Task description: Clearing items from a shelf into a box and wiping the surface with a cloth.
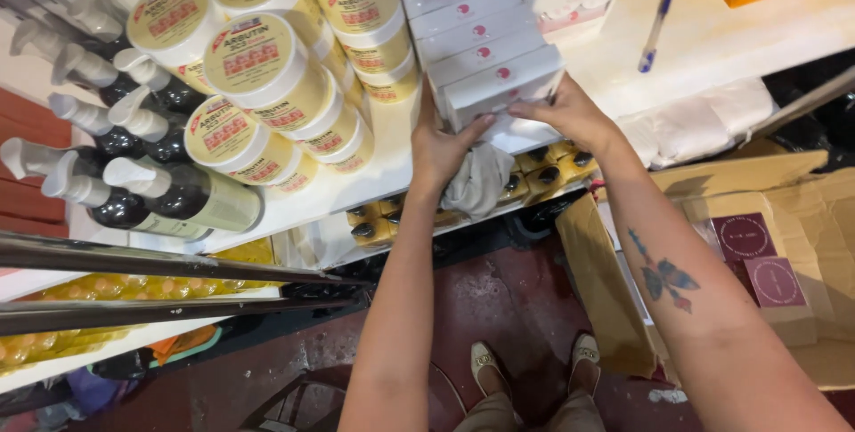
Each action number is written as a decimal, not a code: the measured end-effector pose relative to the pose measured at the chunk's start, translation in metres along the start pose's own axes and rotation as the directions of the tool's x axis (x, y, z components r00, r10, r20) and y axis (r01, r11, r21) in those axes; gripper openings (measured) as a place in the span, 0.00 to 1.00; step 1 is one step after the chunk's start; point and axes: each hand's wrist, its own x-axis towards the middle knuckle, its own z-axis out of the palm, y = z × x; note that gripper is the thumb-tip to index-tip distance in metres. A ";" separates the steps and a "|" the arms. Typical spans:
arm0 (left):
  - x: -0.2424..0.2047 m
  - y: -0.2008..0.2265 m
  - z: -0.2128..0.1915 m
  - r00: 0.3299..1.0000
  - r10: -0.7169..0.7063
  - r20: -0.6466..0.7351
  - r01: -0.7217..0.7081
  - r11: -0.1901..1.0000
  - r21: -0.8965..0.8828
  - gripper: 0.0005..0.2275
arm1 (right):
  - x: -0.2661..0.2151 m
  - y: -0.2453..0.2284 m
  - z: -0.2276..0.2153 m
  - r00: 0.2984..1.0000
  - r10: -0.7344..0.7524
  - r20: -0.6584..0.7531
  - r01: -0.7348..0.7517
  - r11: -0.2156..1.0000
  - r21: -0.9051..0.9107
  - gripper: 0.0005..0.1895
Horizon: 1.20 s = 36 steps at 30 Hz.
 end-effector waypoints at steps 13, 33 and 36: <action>-0.094 0.055 0.076 0.995 -0.031 0.090 0.061 0.932 -0.358 0.50 | -0.142 -0.008 -0.045 0.978 0.104 -0.183 -0.059 0.970 0.237 0.21; -0.237 -0.077 0.341 0.413 -0.536 0.736 0.176 0.840 0.513 0.41 | -0.464 0.224 -0.078 0.504 0.837 -0.214 -0.264 0.385 0.884 0.27; -0.254 -0.125 0.366 0.319 -0.512 0.798 0.260 0.857 0.446 0.38 | -0.479 0.257 -0.070 0.433 0.892 -0.131 -0.310 0.284 0.907 0.28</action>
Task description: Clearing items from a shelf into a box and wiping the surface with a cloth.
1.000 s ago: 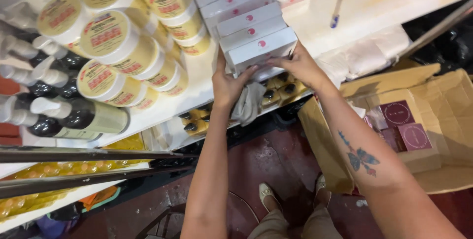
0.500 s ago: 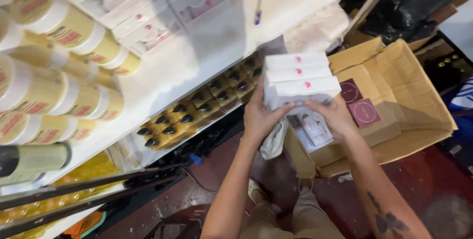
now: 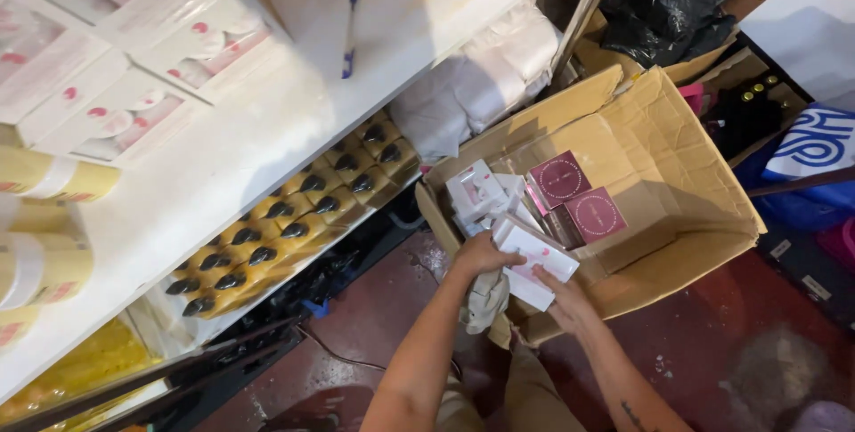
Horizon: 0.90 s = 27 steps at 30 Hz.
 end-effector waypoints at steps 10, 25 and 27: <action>0.074 -0.036 0.008 0.978 -0.205 -0.047 0.209 0.974 0.092 0.44 | 0.078 0.008 -0.013 0.977 0.154 -0.148 -0.156 0.988 -0.002 0.25; 0.021 -0.017 0.039 0.917 -0.332 -0.221 0.371 0.913 0.169 0.26 | 0.034 -0.015 -0.003 0.966 -0.229 -0.120 0.161 0.895 -0.415 0.32; 0.010 -0.009 0.040 0.897 -0.369 -0.242 0.411 0.898 0.157 0.26 | 0.024 -0.023 -0.003 0.965 -0.235 -0.119 0.158 0.877 -0.453 0.33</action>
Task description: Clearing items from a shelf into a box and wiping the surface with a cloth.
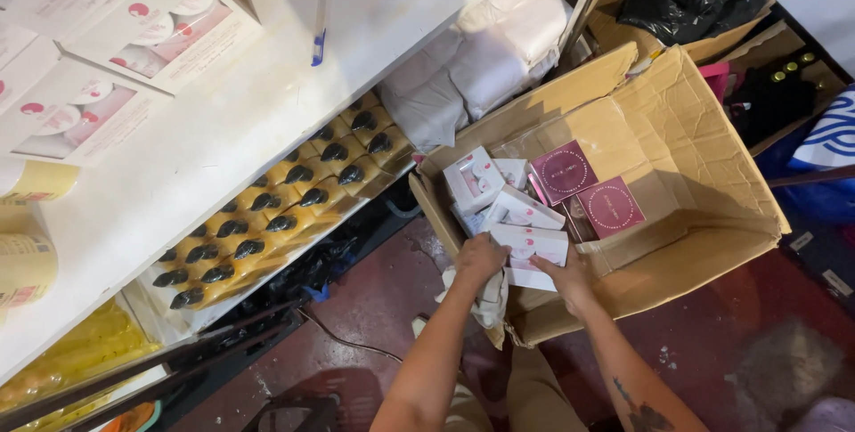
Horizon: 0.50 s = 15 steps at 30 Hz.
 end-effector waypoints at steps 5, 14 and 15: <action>-0.021 0.004 -0.007 0.992 0.055 0.117 -0.064 0.995 0.077 0.24 | 0.006 0.010 -0.030 0.985 0.119 0.127 -0.114 0.992 -0.046 0.31; -0.025 -0.004 0.004 0.987 0.153 0.045 -0.154 0.987 0.038 0.21 | 0.013 0.012 -0.038 0.940 0.264 0.215 -0.149 0.887 -0.436 0.43; -0.030 0.001 -0.003 0.988 0.152 0.042 -0.153 0.988 0.036 0.21 | 0.012 0.012 -0.036 0.940 0.262 0.217 -0.146 0.887 -0.438 0.43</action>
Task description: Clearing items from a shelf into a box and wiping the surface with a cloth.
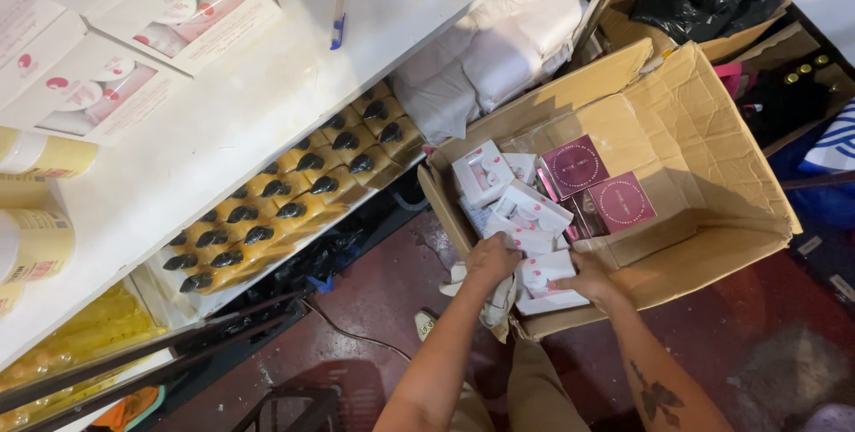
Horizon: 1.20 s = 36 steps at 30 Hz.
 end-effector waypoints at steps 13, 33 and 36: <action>-0.017 -0.004 -0.028 0.943 0.162 -0.291 -0.184 0.982 -0.048 0.30 | 0.027 0.031 0.006 0.987 -0.159 -0.029 0.140 0.932 -0.334 0.52; -0.187 -0.023 -0.319 0.316 0.192 -0.929 -0.426 0.904 0.042 0.25 | -0.153 -0.396 0.144 0.076 -0.992 -0.100 0.836 0.118 -0.536 0.33; -0.203 -0.049 -0.367 0.196 0.148 -0.969 -0.404 0.913 0.057 0.24 | -0.169 -0.449 0.170 0.009 -0.998 -0.069 0.856 0.044 -0.515 0.33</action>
